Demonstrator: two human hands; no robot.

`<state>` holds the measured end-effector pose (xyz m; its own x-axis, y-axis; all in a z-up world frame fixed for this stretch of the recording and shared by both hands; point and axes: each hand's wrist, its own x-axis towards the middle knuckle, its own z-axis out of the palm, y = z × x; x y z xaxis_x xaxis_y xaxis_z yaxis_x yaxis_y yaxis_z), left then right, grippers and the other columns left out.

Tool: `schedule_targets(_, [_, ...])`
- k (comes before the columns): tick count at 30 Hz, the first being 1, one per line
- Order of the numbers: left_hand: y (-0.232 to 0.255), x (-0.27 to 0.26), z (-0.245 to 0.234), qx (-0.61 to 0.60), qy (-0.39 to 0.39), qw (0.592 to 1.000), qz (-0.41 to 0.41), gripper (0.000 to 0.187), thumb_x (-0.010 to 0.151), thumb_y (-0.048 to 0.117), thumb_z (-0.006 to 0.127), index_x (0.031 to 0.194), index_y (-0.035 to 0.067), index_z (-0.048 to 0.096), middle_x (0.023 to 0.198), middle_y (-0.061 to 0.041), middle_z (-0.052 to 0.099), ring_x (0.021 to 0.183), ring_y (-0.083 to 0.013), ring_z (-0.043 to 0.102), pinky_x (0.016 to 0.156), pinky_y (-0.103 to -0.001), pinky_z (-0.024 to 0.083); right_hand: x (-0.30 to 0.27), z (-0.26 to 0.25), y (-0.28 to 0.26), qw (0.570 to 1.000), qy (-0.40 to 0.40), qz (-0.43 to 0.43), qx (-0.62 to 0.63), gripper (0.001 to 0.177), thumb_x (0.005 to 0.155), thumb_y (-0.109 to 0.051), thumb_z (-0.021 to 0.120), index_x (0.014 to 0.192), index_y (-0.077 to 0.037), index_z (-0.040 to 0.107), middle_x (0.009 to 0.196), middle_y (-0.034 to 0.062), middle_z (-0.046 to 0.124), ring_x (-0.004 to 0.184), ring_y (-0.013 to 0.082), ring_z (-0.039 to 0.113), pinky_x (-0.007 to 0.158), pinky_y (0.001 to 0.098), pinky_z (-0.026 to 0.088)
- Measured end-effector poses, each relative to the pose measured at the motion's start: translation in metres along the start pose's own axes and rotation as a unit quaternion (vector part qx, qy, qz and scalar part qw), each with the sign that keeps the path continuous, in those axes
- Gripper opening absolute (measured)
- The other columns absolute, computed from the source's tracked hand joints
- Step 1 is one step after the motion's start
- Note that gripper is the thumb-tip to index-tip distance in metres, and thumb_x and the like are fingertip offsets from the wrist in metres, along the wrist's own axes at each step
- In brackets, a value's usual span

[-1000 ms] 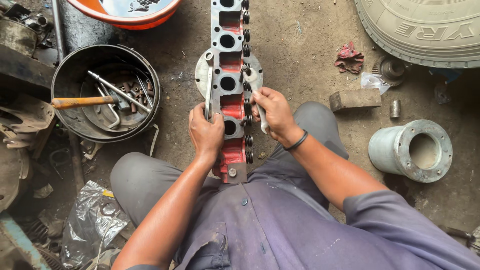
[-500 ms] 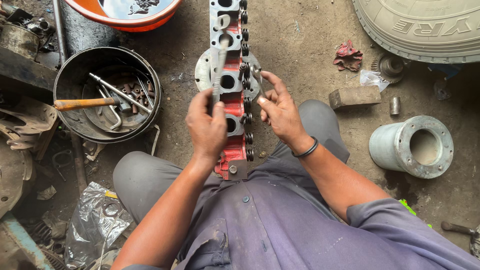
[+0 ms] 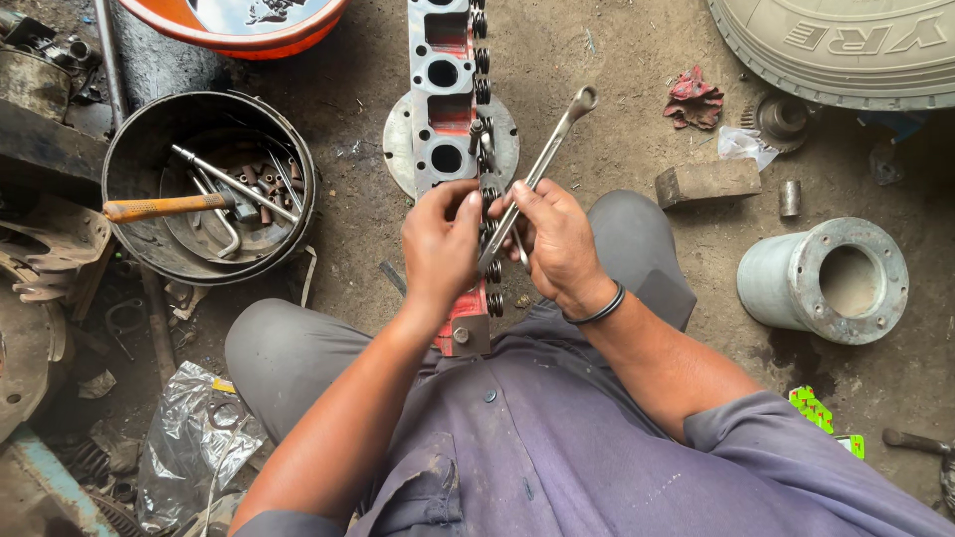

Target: The person assembles engine components by hand and using a wrench, tightening bolts and placing metal rods into an engine block.

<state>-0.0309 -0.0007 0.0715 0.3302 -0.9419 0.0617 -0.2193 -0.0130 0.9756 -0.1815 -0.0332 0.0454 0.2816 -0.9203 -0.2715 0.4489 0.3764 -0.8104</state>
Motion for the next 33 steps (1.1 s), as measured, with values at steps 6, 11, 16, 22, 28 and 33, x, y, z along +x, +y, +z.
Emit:
schedule_targets(6, [-0.018,0.024,0.004,-0.228,-0.158,0.943,-0.183,0.018,0.098,0.017,0.07,0.097,-0.002,0.068,0.074,0.0,0.064,0.058,-0.0061,0.053,0.048,-0.024,0.042,-0.008,0.001,0.006,0.996,-0.069,0.062,0.008,0.021,0.105,-0.02,0.056,0.112,-0.002,0.063,0.094,0.0099,0.071,0.073,0.0169,0.07,0.068,0.0311,0.059])
schedule_targets(11, [-0.031,0.037,-0.003,-0.224,-0.11,0.946,-0.209,0.017,0.1,0.018,0.064,0.097,0.001,0.066,0.075,-0.001,0.066,0.054,-0.0058,0.052,0.046,-0.021,0.039,-0.013,-0.004,0.006,0.994,-0.054,0.099,-0.015,0.019,0.105,-0.018,0.055,0.11,-0.002,0.061,0.098,0.0122,0.073,0.079,0.0201,0.072,0.072,0.0337,0.061])
schedule_targets(16, [-0.053,0.059,-0.009,-0.222,-0.151,0.946,-0.179,0.019,0.102,0.014,0.065,0.099,-0.003,0.072,0.079,-0.002,0.066,0.064,-0.0056,0.059,0.058,-0.02,0.048,-0.017,-0.017,0.005,0.993,-0.018,0.105,-0.049,0.017,0.103,-0.019,0.052,0.106,-0.004,0.059,0.099,0.0133,0.074,0.084,0.0226,0.077,0.071,0.0347,0.062])
schedule_targets(22, [-0.056,0.07,0.003,-0.187,-0.164,0.935,-0.254,0.019,0.098,0.015,0.065,0.098,-0.002,0.072,0.073,-0.002,0.066,0.054,-0.0078,0.056,0.049,-0.023,0.046,-0.023,-0.029,0.009,0.992,-0.013,0.11,-0.061,0.017,0.104,-0.022,0.054,0.105,-0.006,0.058,0.093,0.0116,0.072,0.076,0.0211,0.074,0.066,0.0323,0.059])
schedule_targets(28, [-0.062,0.077,0.015,-0.173,-0.147,0.948,-0.222,0.021,0.097,0.018,0.065,0.1,-0.001,0.073,0.071,-0.002,0.065,0.053,-0.0077,0.056,0.046,-0.024,0.046,-0.02,-0.036,0.019,0.993,-0.03,0.106,-0.052,0.017,0.104,-0.023,0.056,0.104,-0.006,0.059,0.091,0.0103,0.072,0.072,0.0195,0.072,0.067,0.0321,0.059])
schedule_targets(33, [-0.073,0.076,0.02,-0.167,-0.138,0.957,-0.193,0.023,0.099,0.019,0.065,0.101,-0.001,0.074,0.071,-0.002,0.065,0.052,-0.0072,0.055,0.046,-0.023,0.043,-0.02,-0.042,0.025,0.99,-0.021,0.117,-0.07,0.018,0.103,-0.024,0.057,0.103,-0.006,0.06,0.089,0.0093,0.071,0.071,0.018,0.071,0.065,0.031,0.058])
